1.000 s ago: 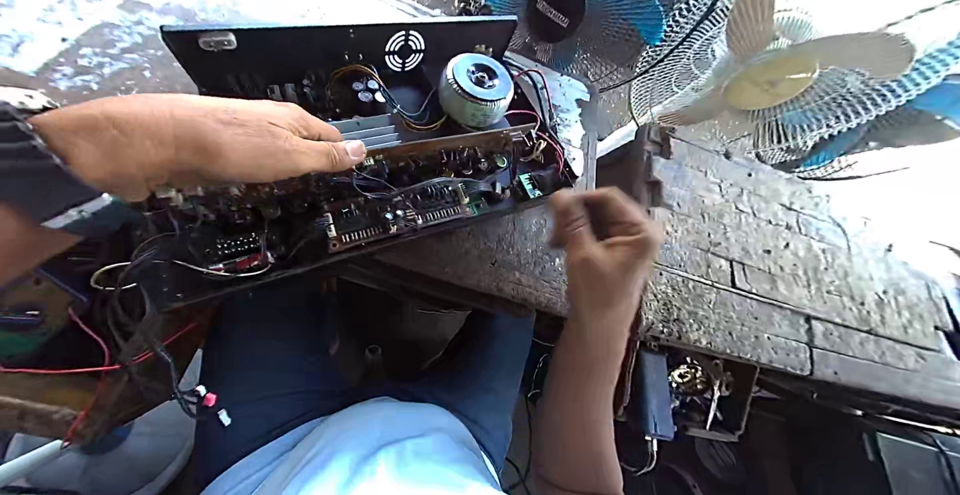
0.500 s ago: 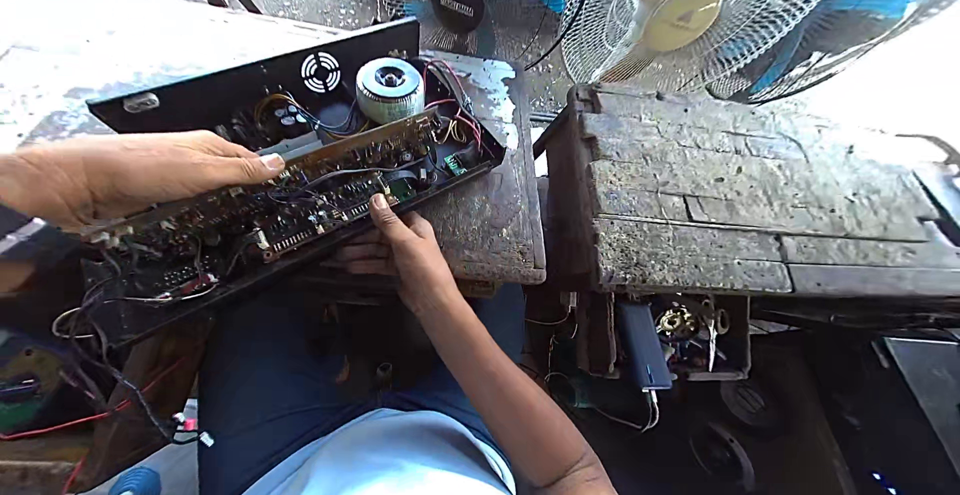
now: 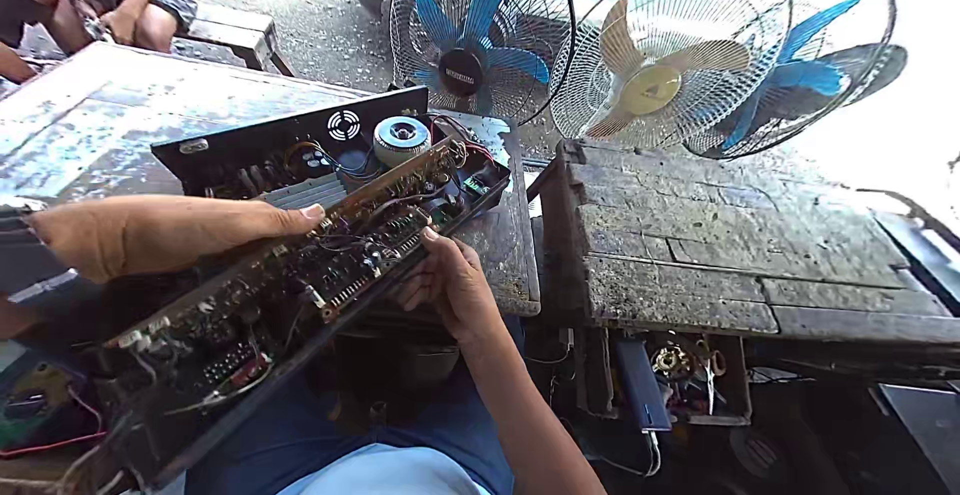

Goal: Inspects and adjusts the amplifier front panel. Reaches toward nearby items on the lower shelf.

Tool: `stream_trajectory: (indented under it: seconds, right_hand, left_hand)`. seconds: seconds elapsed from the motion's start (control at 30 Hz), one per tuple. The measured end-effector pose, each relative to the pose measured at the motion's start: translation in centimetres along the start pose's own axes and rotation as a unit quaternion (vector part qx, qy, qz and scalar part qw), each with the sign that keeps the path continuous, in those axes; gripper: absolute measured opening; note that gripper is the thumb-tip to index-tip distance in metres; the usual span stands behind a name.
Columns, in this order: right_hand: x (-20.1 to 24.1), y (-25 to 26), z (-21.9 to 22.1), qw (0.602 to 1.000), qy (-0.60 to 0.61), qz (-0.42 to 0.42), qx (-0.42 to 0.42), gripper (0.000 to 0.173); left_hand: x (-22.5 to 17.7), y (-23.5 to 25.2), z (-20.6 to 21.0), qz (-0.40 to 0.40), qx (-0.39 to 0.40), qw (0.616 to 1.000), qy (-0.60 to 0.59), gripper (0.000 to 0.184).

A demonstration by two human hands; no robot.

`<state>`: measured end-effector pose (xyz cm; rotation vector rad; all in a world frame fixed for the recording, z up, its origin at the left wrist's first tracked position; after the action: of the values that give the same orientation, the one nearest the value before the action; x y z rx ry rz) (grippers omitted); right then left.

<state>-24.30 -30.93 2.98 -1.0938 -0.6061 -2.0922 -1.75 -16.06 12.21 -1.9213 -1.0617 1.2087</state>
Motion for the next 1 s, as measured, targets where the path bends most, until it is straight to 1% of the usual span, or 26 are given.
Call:
stream_trajectory:
  seconds: [0.03,0.1,0.2,0.27,0.37,0.43,0.5,0.57,0.63,0.7,0.77,0.9,1.0]
  right_hand:
    - [0.0,-0.3,-0.3,1.000,0.002,-0.004,0.000,0.037]
    - [-0.2,-1.0,-0.8,1.000,0.003,-0.018,-0.002,0.038]
    - [-0.2,-2.2,-1.3,0.999,-0.018,-0.029,-0.003,0.038]
    - [-0.4,-3.1,-1.6,0.999,-0.032,-0.027,0.003,0.036]
    - [-0.6,-4.2,-2.1,0.997,-0.065,-0.027,0.013,0.035]
    - [-0.5,-4.7,-2.3,0.996,-0.085,-0.028,0.009,0.035]
    - [-0.5,-5.1,-2.6,0.996,-0.087,-0.032,0.004,0.035]
    - [-0.7,-5.3,-2.9,0.996,-0.084,-0.033,0.003,0.034]
    - [-0.8,-5.5,-3.2,0.996,-0.091,-0.025,0.000,0.035]
    - [-0.9,-5.8,-3.5,0.994,-0.111,-0.005,-0.011,0.038]
    - [-1.0,-5.8,-3.7,0.991,-0.131,0.004,-0.016,0.039]
    - [-1.1,-5.9,-4.0,0.986,-0.165,0.003,-0.027,0.040]
    - [-0.9,-6.2,-3.9,0.980,-0.198,-0.010,-0.029,0.041]
  left_hand:
    - [0.0,0.2,0.7,0.031,0.037,0.998,-0.039,0.058]
    - [0.0,0.1,2.6,0.079,0.089,0.987,-0.109,0.059]
    - [-0.2,0.0,5.0,0.156,0.082,0.975,-0.137,0.053]
    - [0.4,0.4,6.2,0.189,0.078,0.965,-0.162,0.052]
    - [1.1,1.1,7.8,0.197,0.074,0.958,-0.196,0.053]
    - [1.4,1.2,9.1,0.186,0.093,0.945,-0.251,0.050]
    - [1.5,1.3,10.1,0.190,0.096,0.939,-0.271,0.049]
    - [1.4,1.6,10.7,0.213,0.074,0.939,-0.260,0.048]
    - [1.6,2.3,10.9,0.250,0.021,0.947,-0.203,0.050]
    - [1.9,3.2,10.9,0.262,-0.042,0.956,-0.124,0.057]
    - [1.9,3.9,11.1,0.255,-0.085,0.960,-0.072,0.065]
    - [1.9,4.7,11.5,0.252,-0.116,0.959,-0.050,0.070]
    - [2.0,4.9,11.7,0.281,-0.104,0.951,-0.072,0.069]
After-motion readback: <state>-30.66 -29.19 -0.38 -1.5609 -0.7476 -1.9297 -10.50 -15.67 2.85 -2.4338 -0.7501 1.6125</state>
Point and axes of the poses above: each hand's wrist, its own y-axis towards the middle knuckle, its own z-axis out of the palm, x = y × z, the point moved 3 cm from there along y, towards the middle knuckle, and after that the axes turned 12 degrees about -z, right-handed, at the moved point
